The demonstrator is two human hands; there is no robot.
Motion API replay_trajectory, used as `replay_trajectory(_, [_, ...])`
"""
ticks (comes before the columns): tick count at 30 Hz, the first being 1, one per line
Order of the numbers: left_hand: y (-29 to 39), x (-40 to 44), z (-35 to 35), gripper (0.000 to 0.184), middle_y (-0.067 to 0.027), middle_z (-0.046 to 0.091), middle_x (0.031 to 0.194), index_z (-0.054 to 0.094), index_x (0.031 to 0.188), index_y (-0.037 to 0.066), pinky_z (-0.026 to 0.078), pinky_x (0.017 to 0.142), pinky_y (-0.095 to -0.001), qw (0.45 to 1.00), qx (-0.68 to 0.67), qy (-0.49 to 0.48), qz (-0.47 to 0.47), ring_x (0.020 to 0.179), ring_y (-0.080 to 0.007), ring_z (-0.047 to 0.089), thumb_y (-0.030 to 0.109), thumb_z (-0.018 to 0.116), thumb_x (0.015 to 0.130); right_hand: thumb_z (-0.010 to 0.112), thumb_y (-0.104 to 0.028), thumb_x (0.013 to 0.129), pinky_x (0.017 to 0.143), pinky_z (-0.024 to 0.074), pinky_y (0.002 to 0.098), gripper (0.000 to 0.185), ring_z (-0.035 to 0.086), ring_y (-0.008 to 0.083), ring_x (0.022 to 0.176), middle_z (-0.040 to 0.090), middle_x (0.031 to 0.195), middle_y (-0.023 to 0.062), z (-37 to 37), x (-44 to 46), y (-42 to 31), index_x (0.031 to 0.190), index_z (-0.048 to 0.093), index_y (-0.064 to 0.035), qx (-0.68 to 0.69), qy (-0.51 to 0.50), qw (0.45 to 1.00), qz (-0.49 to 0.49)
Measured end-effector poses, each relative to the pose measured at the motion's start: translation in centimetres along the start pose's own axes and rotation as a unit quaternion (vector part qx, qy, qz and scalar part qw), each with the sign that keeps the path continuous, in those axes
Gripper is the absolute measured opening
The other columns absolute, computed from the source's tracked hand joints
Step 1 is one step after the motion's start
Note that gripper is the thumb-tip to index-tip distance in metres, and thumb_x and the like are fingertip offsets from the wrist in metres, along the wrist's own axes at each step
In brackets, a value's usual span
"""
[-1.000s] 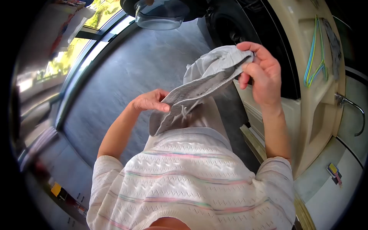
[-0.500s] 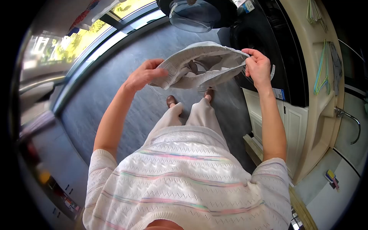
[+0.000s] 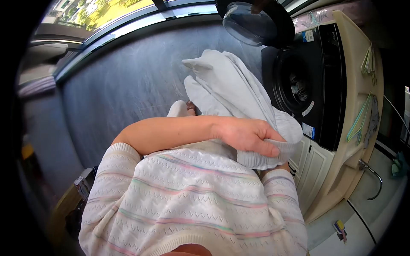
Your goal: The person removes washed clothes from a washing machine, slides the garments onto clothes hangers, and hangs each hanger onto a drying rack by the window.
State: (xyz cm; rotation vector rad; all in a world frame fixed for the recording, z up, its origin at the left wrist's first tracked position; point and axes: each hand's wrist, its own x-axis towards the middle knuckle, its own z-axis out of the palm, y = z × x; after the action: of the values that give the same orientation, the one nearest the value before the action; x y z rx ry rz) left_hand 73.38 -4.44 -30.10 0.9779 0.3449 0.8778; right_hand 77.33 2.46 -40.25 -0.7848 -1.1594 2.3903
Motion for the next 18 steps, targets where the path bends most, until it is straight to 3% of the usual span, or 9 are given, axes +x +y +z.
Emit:
replay_trajectory(6, [6.2, -1.5, 3.0, 0.031, -0.0046, 0.062, 0.095, 0.052, 0.114, -0.003, 0.043, 0.077, -0.0259, 0.987, 0.036, -0.117, 0.105, 0.085, -0.0081, 0.052, 0.015, 0.052, 0.088, 0.048, -0.017, 0.087, 0.086, 0.0406, 0.0292, 0.031, 0.051, 0.0151, 0.099, 0.054, 0.108, 0.0091, 3.0, 4.0, -2.8, 0.115, 0.051, -0.0044, 0.075, -0.034, 0.996, 0.020])
replay_trajectory(9, [7.7, -2.8, 4.8, 0.031, -0.0048, 0.062, 0.092, 0.051, 0.114, -0.003, 0.043, 0.074, -0.0245, 0.951, 0.035, -0.188, 0.244, 0.083, -0.0062, 0.052, 0.014, 0.053, 0.088, 0.046, -0.018, 0.088, 0.088, 0.0395, 0.0308, 0.032, 0.050, 0.0166, 0.101, 0.053, 0.111, 0.0091, 4.1, 5.4, -3.5, 0.117, 0.050, -0.0043, 0.091, -0.049, 0.994, 0.028])
replay_trajectory(12, [8.3, -4.2, 4.5, 0.029, -0.0046, 0.063, 0.090, 0.053, 0.111, -0.004, 0.043, 0.073, -0.0235, 0.945, 0.030, -0.189, 0.266, 0.084, -0.0067, 0.053, 0.013, 0.053, 0.088, 0.045, -0.019, 0.088, 0.090, 0.0384, 0.0323, 0.034, 0.049, 0.0182, 0.104, 0.052, 0.113, 0.0091, 4.4, 5.8, -3.8, 0.118, 0.049, -0.0042, 0.115, -0.062, 0.991, 0.042])
replay_trajectory(14, [8.0, -5.1, 2.5, 0.026, -0.0052, 0.063, 0.090, 0.056, 0.106, -0.004, 0.044, 0.074, -0.0236, 0.980, -0.008, -0.094, 0.175, 0.086, -0.0084, 0.055, 0.015, 0.053, 0.088, 0.044, -0.020, 0.089, 0.091, 0.0377, 0.0333, 0.034, 0.048, 0.0193, 0.105, 0.051, 0.115, 0.0091, 4.5, 5.5, -3.1, 0.119, 0.048, -0.0041, 0.137, -0.068, 0.987, 0.057])
replay_trajectory(16, [6.4, -6.2, -2.0, 0.024, -0.0018, 0.062, 0.087, 0.059, 0.100, 0.000, 0.046, 0.067, -0.0230, 0.985, -0.003, 0.154, 0.074, 0.077, -0.0061, 0.056, 0.021, 0.055, 0.088, 0.043, -0.021, 0.089, 0.092, 0.0369, 0.0344, 0.035, 0.048, 0.0203, 0.107, 0.051, 0.117, 0.0092, 4.3, 4.5, -2.0, 0.120, 0.047, -0.0040, 0.170, -0.066, 0.981, 0.073])
replay_trajectory(17, [5.1, -6.8, -5.4, 0.028, -0.0006, 0.061, 0.085, 0.060, 0.099, 0.001, 0.046, 0.064, -0.0229, 0.949, 0.113, 0.295, 0.015, 0.073, -0.0060, 0.056, 0.025, 0.055, 0.087, 0.042, -0.022, 0.089, 0.093, 0.0366, 0.0349, 0.036, 0.047, 0.0208, 0.108, 0.050, 0.117, 0.0092, 4.0, 3.9, -1.4, 0.120, 0.047, -0.0039, 0.187, -0.064, 0.977, 0.080])
replay_trajectory(18, [3.5, -7.7, -8.9, 0.031, -0.0003, 0.061, 0.083, 0.061, 0.098, 0.000, 0.046, 0.063, -0.0231, 0.911, 0.137, 0.388, -0.030, 0.072, -0.0068, 0.055, 0.027, 0.056, 0.085, 0.042, -0.022, 0.089, 0.093, 0.0362, 0.0354, 0.036, 0.047, 0.0214, 0.108, 0.050, 0.118, 0.0092, 3.7, 3.2, -0.7, 0.121, 0.047, -0.0039, 0.203, -0.063, 0.973, 0.089])
